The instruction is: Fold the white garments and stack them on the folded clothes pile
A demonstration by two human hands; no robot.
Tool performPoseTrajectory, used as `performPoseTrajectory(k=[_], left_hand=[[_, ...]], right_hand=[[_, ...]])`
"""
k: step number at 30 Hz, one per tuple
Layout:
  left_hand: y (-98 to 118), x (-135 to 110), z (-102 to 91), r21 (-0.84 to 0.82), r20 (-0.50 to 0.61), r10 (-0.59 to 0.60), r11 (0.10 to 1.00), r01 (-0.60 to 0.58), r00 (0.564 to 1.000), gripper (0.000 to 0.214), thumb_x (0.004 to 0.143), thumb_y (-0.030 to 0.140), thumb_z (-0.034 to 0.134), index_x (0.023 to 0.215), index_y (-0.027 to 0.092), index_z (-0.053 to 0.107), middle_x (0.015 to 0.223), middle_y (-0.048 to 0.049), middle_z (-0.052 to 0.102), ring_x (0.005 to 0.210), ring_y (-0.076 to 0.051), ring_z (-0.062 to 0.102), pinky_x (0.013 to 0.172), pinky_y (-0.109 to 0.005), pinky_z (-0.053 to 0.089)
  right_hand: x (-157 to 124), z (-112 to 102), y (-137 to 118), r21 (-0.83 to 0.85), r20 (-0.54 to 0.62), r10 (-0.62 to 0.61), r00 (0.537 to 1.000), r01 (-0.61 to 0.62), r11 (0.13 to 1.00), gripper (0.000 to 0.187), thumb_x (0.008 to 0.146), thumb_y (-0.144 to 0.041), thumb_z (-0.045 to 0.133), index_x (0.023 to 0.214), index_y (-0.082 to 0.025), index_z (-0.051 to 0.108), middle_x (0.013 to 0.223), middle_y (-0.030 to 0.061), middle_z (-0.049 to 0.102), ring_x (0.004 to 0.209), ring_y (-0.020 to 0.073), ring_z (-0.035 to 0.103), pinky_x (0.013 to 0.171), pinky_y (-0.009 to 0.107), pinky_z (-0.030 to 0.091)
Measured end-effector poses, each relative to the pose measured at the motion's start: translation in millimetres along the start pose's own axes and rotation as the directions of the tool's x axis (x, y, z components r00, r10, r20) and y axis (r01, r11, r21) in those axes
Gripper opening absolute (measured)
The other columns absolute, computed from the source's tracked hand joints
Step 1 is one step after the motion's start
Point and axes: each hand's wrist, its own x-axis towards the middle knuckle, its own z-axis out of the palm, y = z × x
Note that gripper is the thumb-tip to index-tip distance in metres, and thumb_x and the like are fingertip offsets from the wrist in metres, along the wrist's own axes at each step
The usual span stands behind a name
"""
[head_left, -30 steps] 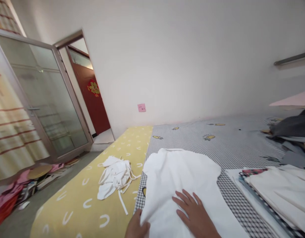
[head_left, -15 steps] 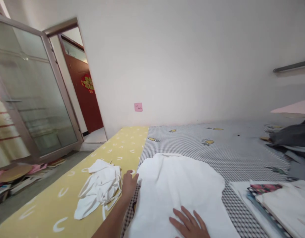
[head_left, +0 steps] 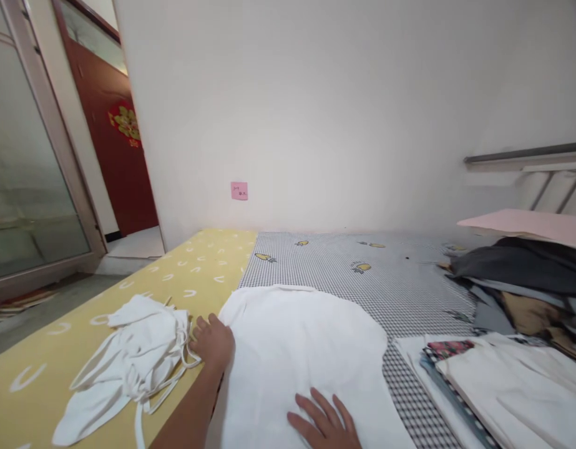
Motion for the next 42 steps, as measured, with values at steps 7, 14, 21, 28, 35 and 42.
performPoseTrajectory(k=[7,14,21,28,35,42], left_hand=[[-4.8,-83.7,-22.4,-0.128,0.159,0.761,0.647,-0.751,0.629,0.055,0.097,0.021,0.039,0.149,0.034,0.047,0.164,-0.0032,0.035,0.154,-0.025,0.024,0.126,-0.053,0.014],[-91.0,-153.4,-22.2,0.056,0.411,0.481,0.835,-0.547,0.775,0.055,0.099,0.038,0.038,0.154,0.036,0.034,0.165,0.0029,0.025,0.155,-0.027,0.020,0.126,-0.057,0.016],[-111.4,-192.5,-34.4,0.226,0.318,0.391,0.853,-0.470,0.864,0.054,0.101,0.034,0.031,0.155,0.034,0.032,0.165,0.0020,0.025,0.154,-0.030,0.023,0.124,-0.061,0.021],[-99.3,-191.7,-55.8,0.180,0.399,0.380,0.860,-0.477,0.835,0.055,0.103,0.039,0.026,0.157,0.028,0.029,0.167,-0.0028,0.023,0.155,-0.034,0.018,0.122,-0.062,0.022],[-99.6,-194.9,-52.6,0.184,0.389,0.376,0.863,-0.471,0.841,0.055,0.103,0.040,0.024,0.158,0.030,0.026,0.168,-0.0009,0.021,0.155,-0.033,0.017,0.123,-0.062,0.020],[-101.6,-191.2,-42.8,0.238,0.372,0.357,0.856,-0.460,0.857,0.054,0.104,0.042,0.024,0.157,0.033,0.023,0.168,0.0016,0.018,0.156,-0.031,0.016,0.123,-0.061,0.020]], right_hand=[[15.1,-44.7,-1.5,0.197,0.142,-0.002,0.990,-0.026,0.980,0.050,0.097,-0.055,0.053,0.145,-0.048,0.048,0.149,-0.0060,0.057,0.137,0.0261,0.051,0.113,0.046,0.037],[24.9,-70.3,-14.4,0.311,0.309,0.124,0.943,-0.223,0.924,0.044,0.103,-0.055,0.038,0.143,-0.047,0.051,0.153,-0.0060,0.052,0.144,0.0267,0.042,0.119,0.057,0.028],[43.7,-80.1,-24.0,0.295,0.428,0.164,0.889,-0.309,0.904,0.046,0.098,-0.041,0.052,0.143,-0.050,0.051,0.158,-0.0064,0.044,0.149,0.0296,0.034,0.119,0.064,0.021],[20.4,-128.0,-34.9,0.315,0.518,0.259,0.815,-0.463,0.829,0.057,0.093,-0.031,0.051,0.149,-0.036,0.048,0.159,0.0028,0.044,0.150,0.0271,0.033,0.120,0.061,0.018],[-96.5,-163.0,-26.5,0.241,0.469,0.304,0.829,-0.451,0.859,0.055,0.085,-0.037,0.065,0.140,-0.042,0.057,0.160,0.0004,0.042,0.152,0.0322,0.026,0.120,0.063,0.010],[-78.6,-180.2,-8.4,0.291,0.212,0.654,0.726,-0.686,0.667,0.047,0.102,-0.041,0.033,0.079,-0.024,0.070,0.086,0.0049,0.076,0.090,0.0240,0.068,0.090,0.043,0.042]])
